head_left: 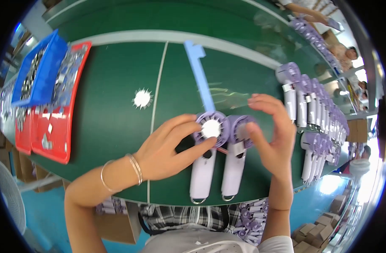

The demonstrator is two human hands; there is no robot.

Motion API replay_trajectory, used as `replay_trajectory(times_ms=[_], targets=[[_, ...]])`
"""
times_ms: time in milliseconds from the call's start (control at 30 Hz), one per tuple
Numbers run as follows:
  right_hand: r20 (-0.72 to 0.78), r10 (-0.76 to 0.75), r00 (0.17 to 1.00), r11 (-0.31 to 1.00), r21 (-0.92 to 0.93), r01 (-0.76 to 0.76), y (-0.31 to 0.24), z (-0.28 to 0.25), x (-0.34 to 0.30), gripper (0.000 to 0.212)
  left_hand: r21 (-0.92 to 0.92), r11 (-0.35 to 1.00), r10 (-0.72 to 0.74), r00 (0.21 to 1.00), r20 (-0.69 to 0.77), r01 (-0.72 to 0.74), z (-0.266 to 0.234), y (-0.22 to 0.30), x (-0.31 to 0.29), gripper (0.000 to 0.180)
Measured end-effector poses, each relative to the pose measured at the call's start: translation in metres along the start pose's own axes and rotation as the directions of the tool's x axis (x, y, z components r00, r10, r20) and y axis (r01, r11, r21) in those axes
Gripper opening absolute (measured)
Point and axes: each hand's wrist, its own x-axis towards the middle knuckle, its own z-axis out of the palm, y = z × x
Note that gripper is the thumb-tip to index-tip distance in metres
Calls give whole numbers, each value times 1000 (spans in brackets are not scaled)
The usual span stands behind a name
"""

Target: The person assembles handheld fans by hand, attaching battery packs and motor components to plastic casings.

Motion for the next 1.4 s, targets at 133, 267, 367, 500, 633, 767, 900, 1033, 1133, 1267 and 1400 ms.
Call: replay_trajectory(times_ms=[133,267,367,500,633,767,900,1033,1133,1267,1400], targets=[[-25,77,997,983,167,-72,28,-28,-16,46,64,998,-33,991,128,25,-5,12,31,49],[114,262,958,790,544,-281,42,-41,-41,51,55,998,-11,986,166,2,-10,37,55,48],[142,255,957,773,565,-289,23,-55,-43,47,74,997,-38,982,185,25,-14,55,66,48],[76,225,971,819,525,-231,1,-63,-55,44,74,997,-25,986,164,12,-20,75,71,47],[57,246,967,772,592,-232,-9,-66,-69,45,120,991,44,995,85,-54,-20,97,68,50],[-16,218,976,791,589,-167,-13,-49,-72,46,134,909,380,917,117,-394,-13,110,53,47],[-65,283,957,789,584,-193,-20,-23,-75,40,-111,906,414,798,438,-409,4,131,47,56],[-75,273,959,758,630,-167,-13,-6,-73,41,-149,905,422,808,411,-397,12,111,36,54],[-40,253,967,703,694,-155,-6,7,-68,46,-148,925,379,832,406,-349,10,102,21,57],[-23,212,977,900,394,-186,17,-3,-45,42,-106,932,358,834,419,-347,-2,92,8,55],[85,81,993,991,-117,-71,43,1,-27,40,-114,939,343,847,406,-326,-11,72,0,55]])
